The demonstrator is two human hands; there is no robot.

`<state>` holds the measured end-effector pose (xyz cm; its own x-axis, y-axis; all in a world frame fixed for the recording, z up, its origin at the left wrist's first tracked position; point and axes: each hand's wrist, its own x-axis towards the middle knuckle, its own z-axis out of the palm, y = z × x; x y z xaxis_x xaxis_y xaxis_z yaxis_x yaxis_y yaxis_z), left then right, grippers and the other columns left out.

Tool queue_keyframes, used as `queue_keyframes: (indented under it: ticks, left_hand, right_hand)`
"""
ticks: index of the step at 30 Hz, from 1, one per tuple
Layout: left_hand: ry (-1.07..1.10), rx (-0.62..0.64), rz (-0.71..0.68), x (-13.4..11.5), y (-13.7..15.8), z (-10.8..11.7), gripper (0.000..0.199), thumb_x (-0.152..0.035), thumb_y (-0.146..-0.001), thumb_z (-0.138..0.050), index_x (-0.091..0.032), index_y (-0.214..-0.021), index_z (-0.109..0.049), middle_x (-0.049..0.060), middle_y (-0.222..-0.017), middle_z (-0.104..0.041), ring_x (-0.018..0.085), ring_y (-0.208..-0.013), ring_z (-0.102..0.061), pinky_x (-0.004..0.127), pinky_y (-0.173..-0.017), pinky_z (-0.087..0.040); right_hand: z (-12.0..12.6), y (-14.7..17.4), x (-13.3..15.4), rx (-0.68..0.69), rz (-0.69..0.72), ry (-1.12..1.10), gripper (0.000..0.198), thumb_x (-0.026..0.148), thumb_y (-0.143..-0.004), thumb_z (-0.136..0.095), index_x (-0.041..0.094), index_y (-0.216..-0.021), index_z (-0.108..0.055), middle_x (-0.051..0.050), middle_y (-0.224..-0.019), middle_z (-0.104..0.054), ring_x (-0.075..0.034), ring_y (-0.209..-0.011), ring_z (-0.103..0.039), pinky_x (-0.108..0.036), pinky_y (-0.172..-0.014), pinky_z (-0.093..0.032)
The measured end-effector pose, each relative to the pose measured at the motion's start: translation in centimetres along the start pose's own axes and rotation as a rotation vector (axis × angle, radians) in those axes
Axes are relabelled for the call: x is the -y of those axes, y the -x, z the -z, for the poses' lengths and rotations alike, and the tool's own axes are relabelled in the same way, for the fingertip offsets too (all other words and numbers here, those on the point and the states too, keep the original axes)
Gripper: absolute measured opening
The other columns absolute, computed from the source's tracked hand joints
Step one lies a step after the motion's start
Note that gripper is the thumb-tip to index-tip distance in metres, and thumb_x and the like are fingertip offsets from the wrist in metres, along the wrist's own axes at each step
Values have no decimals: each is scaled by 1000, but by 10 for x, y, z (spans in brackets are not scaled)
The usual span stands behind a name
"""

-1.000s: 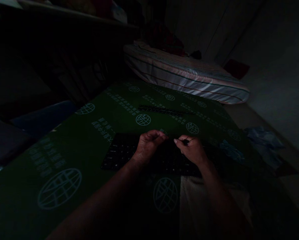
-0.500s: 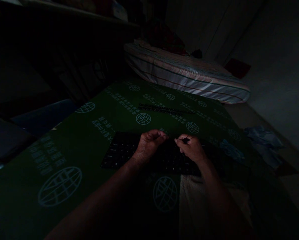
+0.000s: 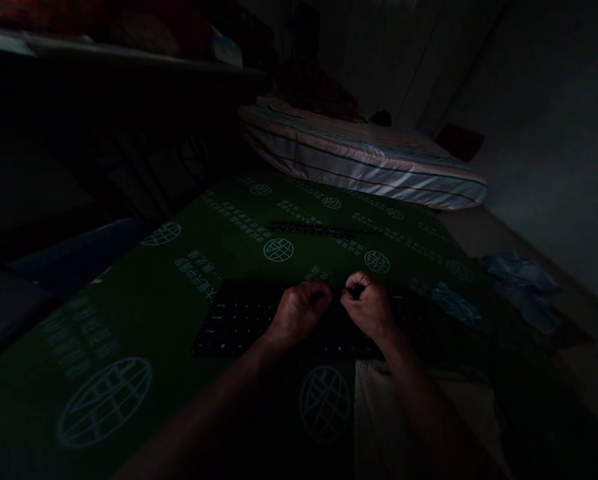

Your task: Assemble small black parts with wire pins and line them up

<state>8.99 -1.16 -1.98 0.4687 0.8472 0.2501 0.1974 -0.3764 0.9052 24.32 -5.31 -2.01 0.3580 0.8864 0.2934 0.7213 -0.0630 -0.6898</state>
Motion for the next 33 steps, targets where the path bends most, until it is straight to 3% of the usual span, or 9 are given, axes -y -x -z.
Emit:
queue_keyframes:
  ticks: [4,10,18,24,33]
  left_hand:
    - [-309,59,-109,-3,2,-1,16,-15,-75,-53,-19,-84,-66,4,-82,-67,19,-80,-61,29,-73,-47]
    - [-598,145,-247,-18,3,-10,21,-11,-76,-50,-16,-92,-63,9,-92,-65,24,-88,-56,37,-82,-45]
    - [-589,135,-199,-9,-5,-21,21,-11,-74,-55,-18,-90,-67,8,-104,-64,25,-94,-55,38,-83,-45]
    - [-636,125,-119,-12,-12,-24,16,-14,-75,-57,-19,-84,-70,6,-97,-67,24,-88,-57,39,-83,-45]
    - [-494,42,-200,-9,-4,-22,18,-15,-77,-57,-21,-91,-67,5,-98,-67,22,-92,-57,35,-83,-46]
  right_hand:
    - [-3,1,-1,-43,9,-24,9,23,-64,-52,23,-73,-54,1,-62,-60,-14,-50,-52,-24,-50,-39]
    - [-4,2,0,-36,4,-94,6,23,-65,-50,23,-70,-53,1,-59,-58,-14,-49,-51,-24,-51,-40]
    - [-7,2,-3,-30,-15,-162,6,21,-64,-49,23,-68,-52,1,-60,-58,-15,-55,-53,-24,-55,-42]
    - [-6,-1,-7,-69,-69,-250,5,21,-61,-49,22,-65,-51,2,-57,-55,-15,-58,-53,-24,-55,-43]
    - [-3,-3,-5,-41,-104,-450,8,28,-64,-56,20,-63,-53,3,-55,-53,-12,-51,-50,-23,-49,-42]
